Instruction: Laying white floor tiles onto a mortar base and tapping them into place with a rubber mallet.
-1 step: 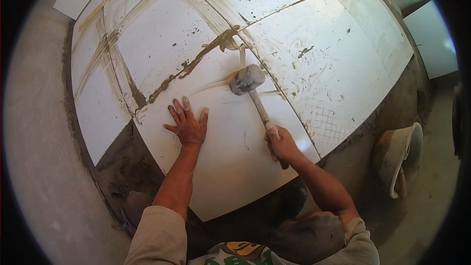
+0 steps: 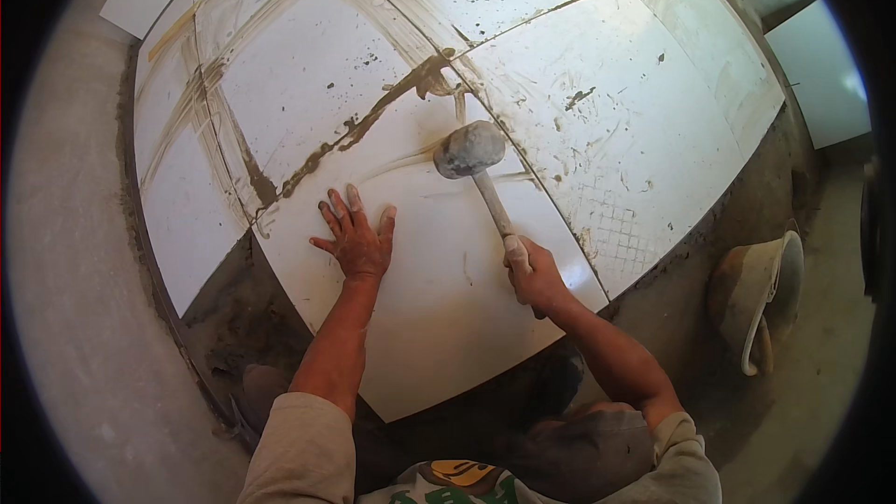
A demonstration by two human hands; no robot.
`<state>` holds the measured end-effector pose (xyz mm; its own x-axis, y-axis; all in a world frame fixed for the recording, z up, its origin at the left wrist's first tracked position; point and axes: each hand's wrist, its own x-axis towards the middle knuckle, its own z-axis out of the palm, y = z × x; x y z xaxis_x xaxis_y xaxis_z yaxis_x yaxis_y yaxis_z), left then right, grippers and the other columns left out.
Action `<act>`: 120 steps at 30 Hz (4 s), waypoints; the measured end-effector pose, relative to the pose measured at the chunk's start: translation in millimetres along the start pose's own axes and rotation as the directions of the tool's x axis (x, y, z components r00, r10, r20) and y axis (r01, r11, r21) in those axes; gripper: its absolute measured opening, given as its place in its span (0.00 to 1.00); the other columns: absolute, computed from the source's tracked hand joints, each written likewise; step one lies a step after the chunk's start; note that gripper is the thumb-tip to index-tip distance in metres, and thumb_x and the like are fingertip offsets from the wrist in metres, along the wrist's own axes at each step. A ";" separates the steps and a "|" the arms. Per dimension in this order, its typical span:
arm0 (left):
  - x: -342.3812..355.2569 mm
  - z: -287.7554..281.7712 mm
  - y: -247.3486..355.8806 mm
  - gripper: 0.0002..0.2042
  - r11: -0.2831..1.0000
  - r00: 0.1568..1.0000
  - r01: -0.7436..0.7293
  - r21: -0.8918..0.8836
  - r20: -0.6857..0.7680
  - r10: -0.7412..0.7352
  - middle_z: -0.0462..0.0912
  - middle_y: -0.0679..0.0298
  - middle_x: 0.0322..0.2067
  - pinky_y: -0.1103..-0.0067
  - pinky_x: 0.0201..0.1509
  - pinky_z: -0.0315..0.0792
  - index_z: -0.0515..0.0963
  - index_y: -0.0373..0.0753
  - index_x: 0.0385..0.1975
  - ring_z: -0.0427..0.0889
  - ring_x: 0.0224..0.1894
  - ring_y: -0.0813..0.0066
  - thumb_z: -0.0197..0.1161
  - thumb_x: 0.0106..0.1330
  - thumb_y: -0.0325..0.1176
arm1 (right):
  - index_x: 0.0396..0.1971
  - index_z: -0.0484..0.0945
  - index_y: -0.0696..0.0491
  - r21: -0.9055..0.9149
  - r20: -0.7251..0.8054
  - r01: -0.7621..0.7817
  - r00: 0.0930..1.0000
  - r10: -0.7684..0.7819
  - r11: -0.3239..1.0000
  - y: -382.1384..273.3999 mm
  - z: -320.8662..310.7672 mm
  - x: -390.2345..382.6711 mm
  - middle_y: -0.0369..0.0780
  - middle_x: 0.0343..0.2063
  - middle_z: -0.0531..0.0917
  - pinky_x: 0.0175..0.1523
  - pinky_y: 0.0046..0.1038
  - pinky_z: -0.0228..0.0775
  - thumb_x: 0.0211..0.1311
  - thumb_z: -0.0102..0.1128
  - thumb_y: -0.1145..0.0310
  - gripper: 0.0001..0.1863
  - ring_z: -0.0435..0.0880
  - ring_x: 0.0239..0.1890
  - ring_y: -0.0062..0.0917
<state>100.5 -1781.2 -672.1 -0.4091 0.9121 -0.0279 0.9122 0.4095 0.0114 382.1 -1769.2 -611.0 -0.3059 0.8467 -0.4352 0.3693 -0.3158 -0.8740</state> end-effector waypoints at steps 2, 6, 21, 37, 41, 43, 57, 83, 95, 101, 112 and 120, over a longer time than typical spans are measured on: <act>-0.2 -2.3 -4.5 0.39 1.000 1.000 -0.004 0.010 -0.004 0.004 0.43 0.50 0.72 0.28 0.58 0.38 0.47 0.45 0.71 0.40 0.73 0.43 0.47 0.67 0.61 | 0.31 0.71 0.59 0.085 0.029 -0.090 0.996 0.087 0.992 -3.9 2.3 -9.4 0.43 0.17 0.74 0.30 0.34 0.66 0.73 0.44 0.56 0.20 0.74 0.21 0.30; 1.8 -3.0 -5.0 0.39 1.000 1.000 -0.003 0.013 -0.015 0.004 0.43 0.50 0.72 0.28 0.58 0.38 0.48 0.44 0.71 0.40 0.73 0.43 0.48 0.67 0.61 | 0.31 0.70 0.58 -0.002 -0.040 -0.006 0.999 0.006 1.000 -13.0 -0.1 -15.4 0.47 0.17 0.74 0.29 0.37 0.66 0.72 0.46 0.54 0.20 0.75 0.20 0.39; 0.6 5.2 -9.9 0.40 0.997 0.992 -0.056 0.048 -0.110 0.061 0.47 0.46 0.70 0.28 0.57 0.40 0.52 0.41 0.70 0.46 0.71 0.39 0.51 0.65 0.61 | 0.32 0.66 0.57 -0.305 0.008 0.309 0.947 -0.322 0.901 -54.9 7.5 -26.2 0.52 0.17 0.75 0.30 0.46 0.69 0.69 0.51 0.56 0.18 0.77 0.24 0.54; 2.6 9.5 -16.1 0.41 0.998 1.000 -0.018 0.054 0.018 0.018 0.41 0.46 0.71 0.29 0.59 0.38 0.48 0.33 0.69 0.40 0.72 0.40 0.56 0.63 0.51 | 0.34 0.65 0.58 -0.251 0.087 0.375 0.927 -0.365 0.892 -79.6 6.9 -24.1 0.53 0.19 0.75 0.32 0.49 0.68 0.70 0.48 0.54 0.20 0.77 0.25 0.54; 3.5 2.9 -13.3 0.37 0.998 0.992 0.006 0.064 0.126 -0.014 0.42 0.46 0.71 0.29 0.59 0.37 0.51 0.29 0.67 0.40 0.72 0.40 0.53 0.65 0.48 | 0.34 0.66 0.59 -0.276 0.121 0.387 0.922 -0.367 0.880 -86.6 18.6 -19.2 0.53 0.19 0.76 0.32 0.50 0.68 0.70 0.49 0.55 0.19 0.78 0.26 0.54; 2.7 3.6 -9.7 0.34 1.000 0.998 0.004 0.015 0.059 -0.005 0.45 0.46 0.70 0.30 0.60 0.37 0.55 0.28 0.66 0.40 0.72 0.40 0.50 0.66 0.45 | 0.34 0.66 0.59 -0.347 0.133 0.335 0.942 -0.308 0.876 -57.1 33.5 -3.7 0.53 0.19 0.77 0.32 0.50 0.69 0.70 0.50 0.56 0.19 0.78 0.26 0.54; 3.9 7.4 -8.5 0.34 1.000 0.988 -0.003 0.025 -0.155 0.007 0.47 0.49 0.71 0.30 0.60 0.41 0.51 0.39 0.69 0.44 0.72 0.44 0.50 0.67 0.49 | 0.31 0.67 0.55 -0.521 0.011 0.187 0.977 -0.212 0.833 -7.0 28.7 -34.7 0.51 0.17 0.75 0.28 0.49 0.66 0.68 0.53 0.57 0.16 0.77 0.22 0.53; 0.3 8.7 -19.7 0.36 0.972 0.981 -0.133 -0.193 -0.162 0.103 0.45 0.42 0.70 0.42 0.69 0.33 0.51 0.36 0.70 0.40 0.72 0.38 0.48 0.68 0.53 | 0.35 0.67 0.54 -0.765 -0.175 0.060 0.939 -0.297 0.642 14.2 54.0 -59.5 0.47 0.34 0.73 0.42 0.42 0.72 0.57 0.60 0.66 0.13 0.76 0.39 0.45; -1.7 3.3 -8.8 0.35 0.995 0.992 -0.090 -0.047 -0.099 0.085 0.45 0.43 0.70 0.37 0.65 0.36 0.49 0.42 0.71 0.41 0.71 0.37 0.45 0.70 0.57 | 0.42 0.68 0.57 -0.690 -0.220 -0.001 0.953 -0.208 0.724 12.6 44.6 -79.2 0.50 0.39 0.73 0.44 0.43 0.73 0.59 0.60 0.63 0.18 0.76 0.43 0.46; 0.4 5.0 -11.2 0.35 0.997 0.994 -0.078 -0.015 -0.078 0.076 0.44 0.45 0.71 0.38 0.66 0.37 0.49 0.43 0.71 0.42 0.72 0.39 0.43 0.70 0.57 | 0.44 0.69 0.57 -0.662 -0.217 -0.013 0.960 -0.176 0.749 7.8 41.3 -91.1 0.51 0.44 0.74 0.50 0.41 0.72 0.61 0.59 0.62 0.18 0.77 0.46 0.46; 2.9 7.2 -10.2 0.34 0.993 0.993 -0.102 -0.056 -0.064 0.099 0.43 0.47 0.71 0.34 0.64 0.36 0.49 0.47 0.71 0.40 0.72 0.39 0.43 0.71 0.57 | 0.45 0.72 0.57 -0.759 -0.222 0.073 0.905 -0.363 0.648 34.1 28.3 -113.6 0.49 0.46 0.76 0.57 0.42 0.66 0.62 0.58 0.61 0.18 0.75 0.51 0.44; 35.0 -6.7 22.0 0.29 0.965 0.990 -0.138 -0.224 -0.001 0.142 0.47 0.56 0.72 0.36 0.65 0.37 0.56 0.53 0.70 0.43 0.74 0.50 0.46 0.71 0.53 | 0.41 0.72 0.56 -0.762 -0.124 0.068 0.961 -0.248 0.644 32.9 24.7 -81.8 0.47 0.40 0.76 0.49 0.42 0.69 0.57 0.56 0.69 0.12 0.78 0.42 0.43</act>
<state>106.1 -1740.1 -666.1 -0.2757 0.9609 -0.0250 0.9318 0.2736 0.2386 397.6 -1859.5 -609.6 -0.2770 0.9449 -0.1746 0.8854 0.1804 -0.4284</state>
